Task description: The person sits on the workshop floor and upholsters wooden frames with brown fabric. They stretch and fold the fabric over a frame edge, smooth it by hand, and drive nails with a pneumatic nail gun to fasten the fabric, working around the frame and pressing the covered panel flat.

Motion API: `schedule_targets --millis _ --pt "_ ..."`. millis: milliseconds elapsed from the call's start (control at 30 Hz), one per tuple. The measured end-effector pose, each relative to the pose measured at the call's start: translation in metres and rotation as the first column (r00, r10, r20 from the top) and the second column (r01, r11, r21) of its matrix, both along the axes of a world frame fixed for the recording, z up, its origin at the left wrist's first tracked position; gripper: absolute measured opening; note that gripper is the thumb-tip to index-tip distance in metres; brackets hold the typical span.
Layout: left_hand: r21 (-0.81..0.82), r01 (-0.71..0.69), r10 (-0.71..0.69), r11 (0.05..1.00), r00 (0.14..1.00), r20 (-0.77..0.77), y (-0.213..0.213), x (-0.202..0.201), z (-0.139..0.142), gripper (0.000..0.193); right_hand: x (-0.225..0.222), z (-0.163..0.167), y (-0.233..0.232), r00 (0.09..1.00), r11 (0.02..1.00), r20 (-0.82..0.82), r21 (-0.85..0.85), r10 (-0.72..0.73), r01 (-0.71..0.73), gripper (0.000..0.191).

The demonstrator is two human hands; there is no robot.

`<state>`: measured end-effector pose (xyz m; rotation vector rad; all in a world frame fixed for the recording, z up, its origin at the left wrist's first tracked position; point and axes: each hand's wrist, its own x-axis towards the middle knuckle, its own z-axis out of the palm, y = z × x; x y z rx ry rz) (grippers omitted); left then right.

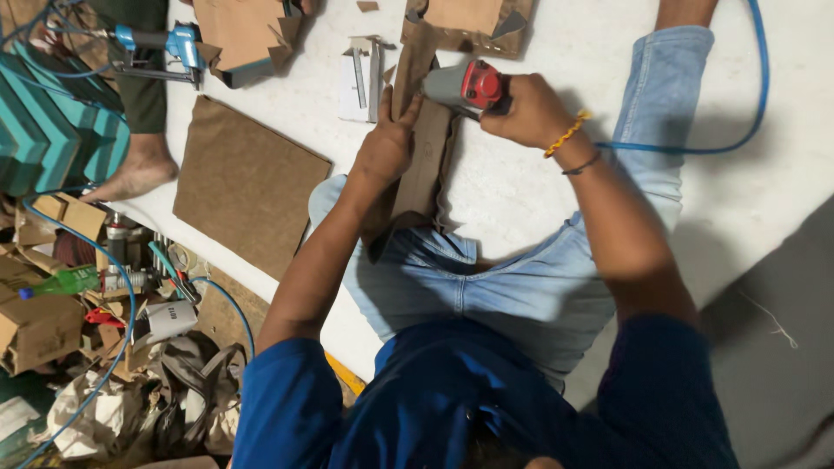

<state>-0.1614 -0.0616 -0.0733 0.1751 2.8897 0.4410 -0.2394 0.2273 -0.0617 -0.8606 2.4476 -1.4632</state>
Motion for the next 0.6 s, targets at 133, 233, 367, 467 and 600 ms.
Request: schedule_targets --millis 133,233,367,467,600 --pt "0.016 -0.002 0.002 1.0 0.999 -0.034 -0.005 0.001 -0.003 0.063 0.004 -0.01 -0.021 0.989 0.999 0.149 -0.034 -0.011 0.016 0.03" --pt "0.014 -0.004 0.005 1.0 1.0 -0.019 -0.008 0.002 -0.002 0.063 0.006 -0.024 -0.026 0.958 1.0 0.285 -0.007 -0.023 0.026 0.028" --pt "-0.005 0.015 -0.015 1.0 1.0 -0.006 -0.009 0.0 0.005 0.069 0.002 -0.037 -0.028 0.983 0.998 0.175 0.032 -0.057 0.052 0.028" --pt "0.042 -0.001 0.002 0.999 1.0 -0.013 -0.009 -0.001 0.008 0.069 0.006 -0.042 -0.027 0.995 0.999 0.088 -0.018 -0.049 0.051 0.028" --pt "-0.008 0.007 -0.007 1.0 0.999 -0.035 -0.01 -0.002 0.004 0.053 0.022 -0.043 -0.026 0.986 1.0 0.169 -0.02 -0.013 0.017 0.026"
